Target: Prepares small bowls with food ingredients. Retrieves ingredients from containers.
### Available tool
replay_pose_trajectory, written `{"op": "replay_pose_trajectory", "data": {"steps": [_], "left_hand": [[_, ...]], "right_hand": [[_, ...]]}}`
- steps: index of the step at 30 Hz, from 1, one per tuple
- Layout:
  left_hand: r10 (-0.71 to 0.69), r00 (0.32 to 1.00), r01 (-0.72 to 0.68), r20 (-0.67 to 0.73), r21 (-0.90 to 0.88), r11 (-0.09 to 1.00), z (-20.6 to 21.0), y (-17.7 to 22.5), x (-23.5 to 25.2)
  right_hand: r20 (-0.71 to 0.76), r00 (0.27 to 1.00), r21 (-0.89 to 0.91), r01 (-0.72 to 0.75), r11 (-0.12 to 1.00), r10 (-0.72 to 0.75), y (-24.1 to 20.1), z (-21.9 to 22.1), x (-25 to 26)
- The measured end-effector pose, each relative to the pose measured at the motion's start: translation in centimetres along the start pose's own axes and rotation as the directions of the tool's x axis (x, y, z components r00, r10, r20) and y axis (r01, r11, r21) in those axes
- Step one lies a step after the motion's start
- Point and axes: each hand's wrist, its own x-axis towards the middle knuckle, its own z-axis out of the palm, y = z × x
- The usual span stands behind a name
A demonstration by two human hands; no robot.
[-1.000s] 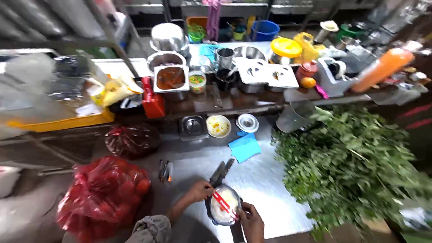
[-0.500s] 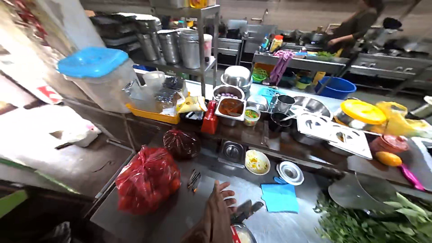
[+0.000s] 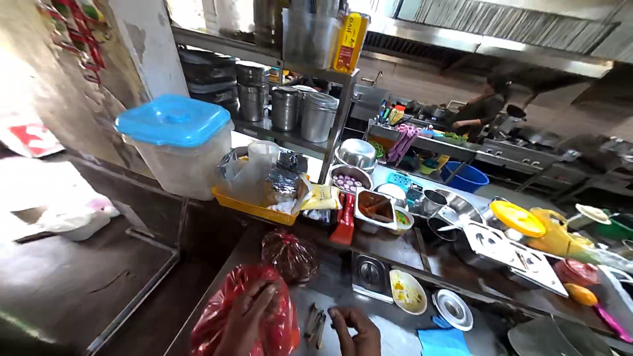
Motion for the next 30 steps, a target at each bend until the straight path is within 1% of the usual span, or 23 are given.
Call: {"op": "replay_pose_trajectory", "data": {"steps": [3,5,7,10,13,15,17,19,21,23,26,28,30], "left_hand": [[-0.023,0.999,0.025,-0.033,0.074,0.997,-5.7,1.5,0.8],[-0.012,1.0,0.014,-0.025,0.086,0.996,-8.5,2.1,1.5],[0.03,0.999,-0.029,-0.016,0.067,0.997,-10.7,2.0,2.3],[0.091,0.996,-0.091,0.004,0.044,0.995,-12.6,1.7,3.7],[0.082,0.996,-0.082,0.022,0.014,0.997,-13.2,1.3,5.1],[0.075,0.996,-0.075,0.049,-0.009,0.997,-13.3,0.7,6.4],[0.052,0.995,-0.051,0.083,-0.006,0.999,-13.2,0.4,7.7],[0.05,0.991,-0.05,0.122,0.0,0.999,-12.9,0.5,8.6],[0.058,0.978,-0.058,0.201,-0.007,0.998,-12.7,1.2,9.1],[0.074,0.943,-0.077,0.324,-0.004,0.997,-12.9,2.0,9.3],[0.115,0.886,-0.119,0.45,-0.02,0.993,-13.0,2.8,9.4],[0.117,0.859,-0.127,0.498,-0.015,0.992,-12.7,3.3,8.8],[0.111,0.852,-0.137,0.511,0.014,0.99,-12.5,3.2,8.1]], "right_hand": [[0.057,0.991,-0.132,0.132,0.983,-0.125,-1.8,3.8,7.3],[0.031,0.988,-0.218,0.152,0.964,-0.149,-3.7,5.6,12.7],[-0.019,0.993,-0.28,0.107,0.954,-0.117,-5.2,6.7,18.2],[-0.069,0.996,-0.378,0.031,0.925,-0.061,-4.8,7.2,25.6],[-0.076,0.997,-0.518,-0.048,0.854,0.01,-2.4,7.6,30.0],[-0.043,0.991,-0.563,-0.128,0.817,0.125,-1.2,8.0,31.8],[0.024,0.973,-0.58,-0.174,0.796,0.23,-0.8,8.3,33.2],[0.063,0.948,-0.624,-0.207,0.754,0.312,-1.5,8.6,34.7],[0.087,0.943,-0.657,-0.187,0.73,0.32,-1.8,8.8,35.1],[0.084,0.964,-0.655,-0.136,0.743,0.251,-1.5,9.0,34.3],[0.029,0.991,-0.564,-0.091,0.821,0.13,-1.8,8.6,32.9],[-0.019,1.0,-0.487,-0.015,0.873,0.006,-4.4,8.1,30.4],[0.007,0.99,-0.358,0.131,0.924,-0.138,-8.7,8.0,26.0]]}}
